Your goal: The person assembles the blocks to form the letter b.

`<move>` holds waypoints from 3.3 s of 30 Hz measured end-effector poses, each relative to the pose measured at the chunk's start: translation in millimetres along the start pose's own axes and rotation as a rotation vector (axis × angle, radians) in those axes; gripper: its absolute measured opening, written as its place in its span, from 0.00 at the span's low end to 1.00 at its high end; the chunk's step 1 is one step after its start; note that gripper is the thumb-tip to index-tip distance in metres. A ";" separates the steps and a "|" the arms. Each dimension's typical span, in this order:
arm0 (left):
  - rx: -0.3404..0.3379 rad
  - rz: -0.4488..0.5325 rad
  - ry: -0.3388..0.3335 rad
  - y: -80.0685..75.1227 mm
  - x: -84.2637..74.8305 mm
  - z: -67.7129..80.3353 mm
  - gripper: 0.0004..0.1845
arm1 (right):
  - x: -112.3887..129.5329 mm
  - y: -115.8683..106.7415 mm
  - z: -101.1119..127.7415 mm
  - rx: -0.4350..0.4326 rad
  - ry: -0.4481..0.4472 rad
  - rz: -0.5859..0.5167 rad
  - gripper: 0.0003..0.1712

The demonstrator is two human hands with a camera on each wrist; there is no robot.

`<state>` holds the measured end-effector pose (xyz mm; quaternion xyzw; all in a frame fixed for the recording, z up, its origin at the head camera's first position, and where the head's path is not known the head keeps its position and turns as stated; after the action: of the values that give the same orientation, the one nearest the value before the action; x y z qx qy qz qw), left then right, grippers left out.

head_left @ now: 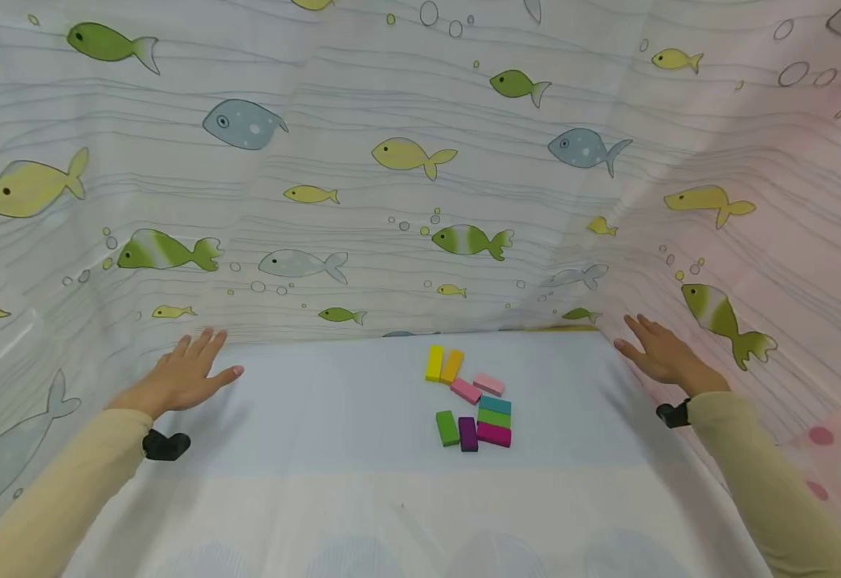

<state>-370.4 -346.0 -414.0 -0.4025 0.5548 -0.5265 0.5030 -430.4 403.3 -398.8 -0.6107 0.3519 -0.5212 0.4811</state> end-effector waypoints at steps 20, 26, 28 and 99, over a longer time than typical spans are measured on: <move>-0.096 -0.019 0.360 93.5 -217.0 -33.4 0.35 | 98.2 74.7 -16.3 -0.008 -0.198 -0.039 0.43; 0.018 -0.002 0.370 120.5 -261.5 -39.7 0.38 | 137.1 110.8 -7.1 0.076 -0.260 -0.047 0.44; 0.030 0.005 0.375 125.7 -271.7 -42.2 0.39 | 148.8 122.5 -4.5 0.110 -0.268 -0.045 0.44; -0.066 -0.083 0.488 145.5 -337.3 -4.4 0.31 | 240.1 186.6 23.4 0.024 -0.548 0.032 0.36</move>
<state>-305.3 1.8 -512.9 -0.3022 0.6599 -0.6097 0.3187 -344.0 130.9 -505.2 -0.7176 0.2120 -0.3330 0.5737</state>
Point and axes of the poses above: each hand's wrist, its own z-axis away from the middle knuckle, its own y-axis out of the palm, x = y × z, the point moved 10 cm from there along -z, towards the middle knuckle, and after that the axes turned 6 degrees about -z, right-handed, at the moved point
